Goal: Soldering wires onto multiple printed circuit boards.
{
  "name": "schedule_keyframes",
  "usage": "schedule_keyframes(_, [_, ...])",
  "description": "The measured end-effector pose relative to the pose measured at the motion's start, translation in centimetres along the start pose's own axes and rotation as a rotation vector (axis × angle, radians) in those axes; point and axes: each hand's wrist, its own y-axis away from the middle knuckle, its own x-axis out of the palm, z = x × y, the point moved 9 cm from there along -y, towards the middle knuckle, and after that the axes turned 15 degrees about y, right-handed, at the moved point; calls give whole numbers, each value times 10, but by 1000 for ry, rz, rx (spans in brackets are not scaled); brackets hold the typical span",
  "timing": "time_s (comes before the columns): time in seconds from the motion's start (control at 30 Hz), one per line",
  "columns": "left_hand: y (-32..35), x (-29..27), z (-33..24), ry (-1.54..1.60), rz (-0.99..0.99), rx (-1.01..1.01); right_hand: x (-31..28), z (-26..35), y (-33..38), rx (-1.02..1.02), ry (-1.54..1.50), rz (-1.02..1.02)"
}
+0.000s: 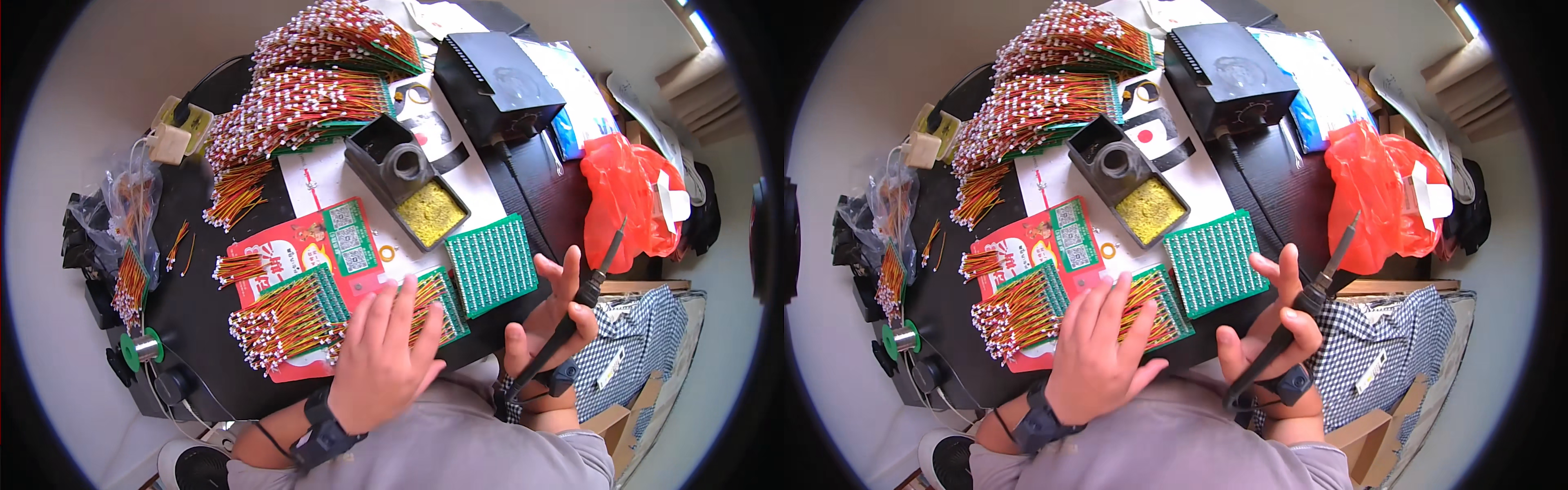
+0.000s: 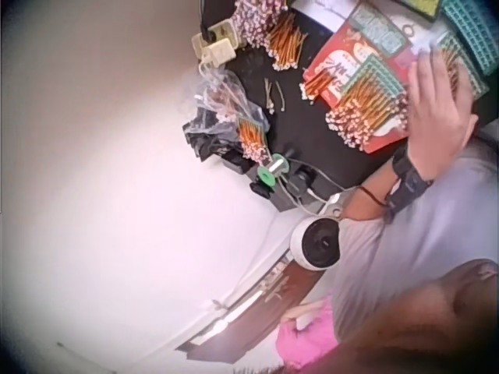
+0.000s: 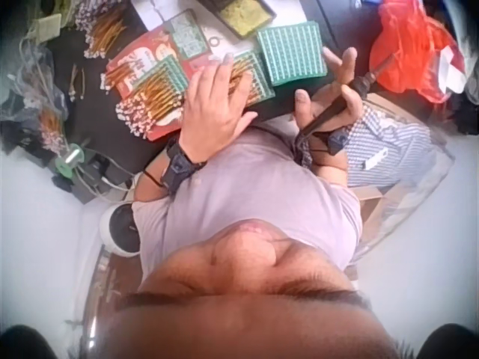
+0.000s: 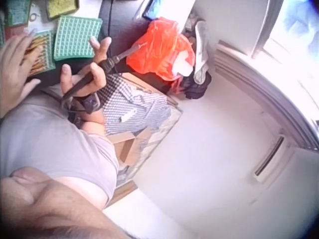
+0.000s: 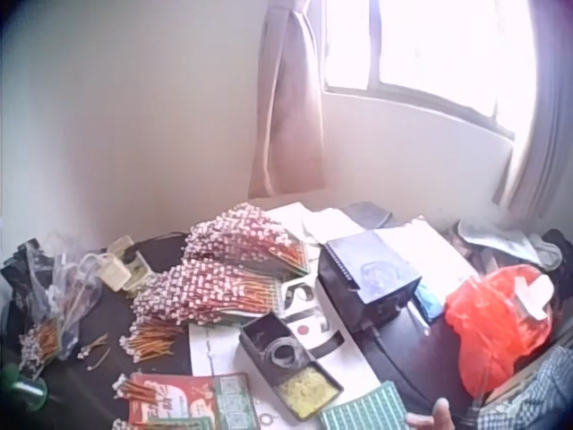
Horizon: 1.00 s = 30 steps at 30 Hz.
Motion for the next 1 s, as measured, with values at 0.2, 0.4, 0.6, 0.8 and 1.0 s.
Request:
schedule_keyframes(0.2, [-2, 8, 15, 71, -49, -81, 0, -7, 3, -9, -37, -26])
schedule_keyframes(0.4, [13, 2, -2, -49, -216, -26, 10, -11, 3, 10, -111, 37])
schedule_keyframes(0.6, [29, 2, -24, -280, -302, 57, 1, -8, 3, 37, 51, 10])
schedule_keyframes(0.8, [68, -12, -21, -399, -416, -4, 5, 1, 2, -67, 91, -22])
schedule_keyframes(1.0, [106, -41, -4, -305, -527, -35, 17, 23, -8, -136, 80, 44])
